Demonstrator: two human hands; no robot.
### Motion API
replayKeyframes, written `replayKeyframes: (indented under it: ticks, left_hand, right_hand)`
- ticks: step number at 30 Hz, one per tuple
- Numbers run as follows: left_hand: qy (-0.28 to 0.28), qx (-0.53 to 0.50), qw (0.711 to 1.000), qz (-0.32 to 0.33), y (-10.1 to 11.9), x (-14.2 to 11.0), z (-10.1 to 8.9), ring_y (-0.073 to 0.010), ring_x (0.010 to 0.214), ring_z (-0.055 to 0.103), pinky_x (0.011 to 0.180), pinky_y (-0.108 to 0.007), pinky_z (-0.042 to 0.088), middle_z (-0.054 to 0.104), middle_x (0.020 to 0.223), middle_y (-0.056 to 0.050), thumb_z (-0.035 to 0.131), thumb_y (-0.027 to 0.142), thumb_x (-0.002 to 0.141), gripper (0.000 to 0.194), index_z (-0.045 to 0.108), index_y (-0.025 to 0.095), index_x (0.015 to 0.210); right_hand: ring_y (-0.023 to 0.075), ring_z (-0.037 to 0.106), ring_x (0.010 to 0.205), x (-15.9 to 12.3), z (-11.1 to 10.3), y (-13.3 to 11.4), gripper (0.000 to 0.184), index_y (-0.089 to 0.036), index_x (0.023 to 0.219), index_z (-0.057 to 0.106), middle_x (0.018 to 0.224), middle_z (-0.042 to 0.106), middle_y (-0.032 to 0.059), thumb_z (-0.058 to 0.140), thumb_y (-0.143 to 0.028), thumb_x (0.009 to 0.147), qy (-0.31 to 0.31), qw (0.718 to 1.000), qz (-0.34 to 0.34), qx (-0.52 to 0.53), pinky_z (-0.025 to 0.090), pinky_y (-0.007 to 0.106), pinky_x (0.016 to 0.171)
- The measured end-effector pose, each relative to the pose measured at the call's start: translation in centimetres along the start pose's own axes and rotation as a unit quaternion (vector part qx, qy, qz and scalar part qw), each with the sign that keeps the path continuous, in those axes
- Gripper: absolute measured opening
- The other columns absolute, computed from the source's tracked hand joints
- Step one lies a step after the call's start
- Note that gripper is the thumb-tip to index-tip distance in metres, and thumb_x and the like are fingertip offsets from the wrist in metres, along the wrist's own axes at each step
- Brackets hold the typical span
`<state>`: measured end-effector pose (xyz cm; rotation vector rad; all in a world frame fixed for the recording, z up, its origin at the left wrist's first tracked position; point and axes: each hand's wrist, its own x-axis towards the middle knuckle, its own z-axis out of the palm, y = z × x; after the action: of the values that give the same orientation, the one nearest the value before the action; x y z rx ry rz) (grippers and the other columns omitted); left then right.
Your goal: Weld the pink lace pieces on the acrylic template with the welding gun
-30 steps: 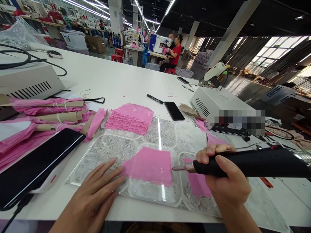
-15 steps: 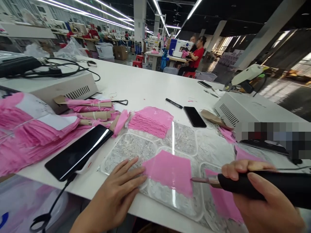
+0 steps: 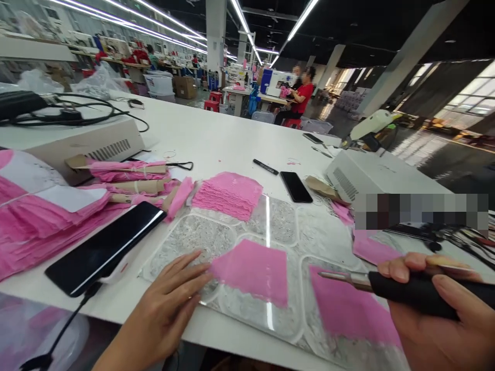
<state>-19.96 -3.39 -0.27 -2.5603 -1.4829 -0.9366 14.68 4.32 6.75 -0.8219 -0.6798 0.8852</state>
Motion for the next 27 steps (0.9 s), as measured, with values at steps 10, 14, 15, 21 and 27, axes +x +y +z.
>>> replayKeyframes:
  ticks: [10,14,15,21,27]
  left_hand:
    - [0.091,-0.038,0.994,0.038,2.6,2.1,0.9,-0.0267,0.117,0.055,0.096,-0.042,0.049,0.063,0.121,-0.003,0.056,0.008,0.083,0.041,0.061,0.023,0.121]
    - [0.058,-0.053,0.991,0.110,8.5,5.5,3.1,-0.0222,0.112,0.058,0.093,-0.035,0.051,0.068,0.110,-0.009,0.050,0.001,0.084,0.034,0.063,0.014,0.113]
    - [0.055,-0.059,0.989,0.120,9.9,6.5,4.0,-0.0212,0.109,0.059,0.091,-0.034,0.052,0.069,0.108,-0.009,0.048,0.001,0.085,0.032,0.063,0.013,0.111]
    - [0.062,-0.072,0.989,0.110,14.2,10.3,8.9,-0.0215,0.092,0.063,0.078,-0.037,0.056,0.070,0.098,-0.009,0.047,0.006,0.088,0.022,0.063,0.012,0.101]
    - [0.038,-0.023,0.994,0.103,14.3,10.6,10.5,-0.0267,0.104,0.059,0.081,-0.041,0.054,0.067,0.111,-0.012,0.049,0.008,0.085,0.024,0.063,0.012,0.105]
  right_hand:
    - [0.0153,0.050,0.056,3.4,-3.9,-4.7,0.026,-0.020,0.071,0.064,0.072,0.051,0.0025,0.058,-0.027,0.047,-0.015,0.998,-0.037,-0.049,0.044,0.033,0.048]
    - [0.0140,0.049,0.053,4.4,-3.3,-4.6,0.018,-0.019,0.065,0.061,0.069,0.050,0.0010,0.060,-0.026,0.048,-0.006,0.999,-0.010,-0.037,0.041,0.033,0.049]
    - [0.0136,0.049,0.053,4.6,-2.9,-4.4,0.021,-0.019,0.069,0.062,0.069,0.050,0.0005,0.061,-0.026,0.049,-0.015,0.999,-0.006,-0.029,0.041,0.033,0.050]
    - [0.0122,0.052,0.054,4.8,-1.1,-2.4,0.017,-0.022,0.074,0.060,0.068,0.052,-0.0028,0.064,-0.028,0.059,-0.119,0.992,0.033,0.015,0.044,0.031,0.054]
    - [0.0132,0.054,0.054,4.1,-0.2,-0.3,0.015,-0.023,0.076,0.059,0.067,0.055,-0.0031,0.063,-0.027,0.063,-0.175,0.983,0.037,0.028,0.045,0.029,0.051]
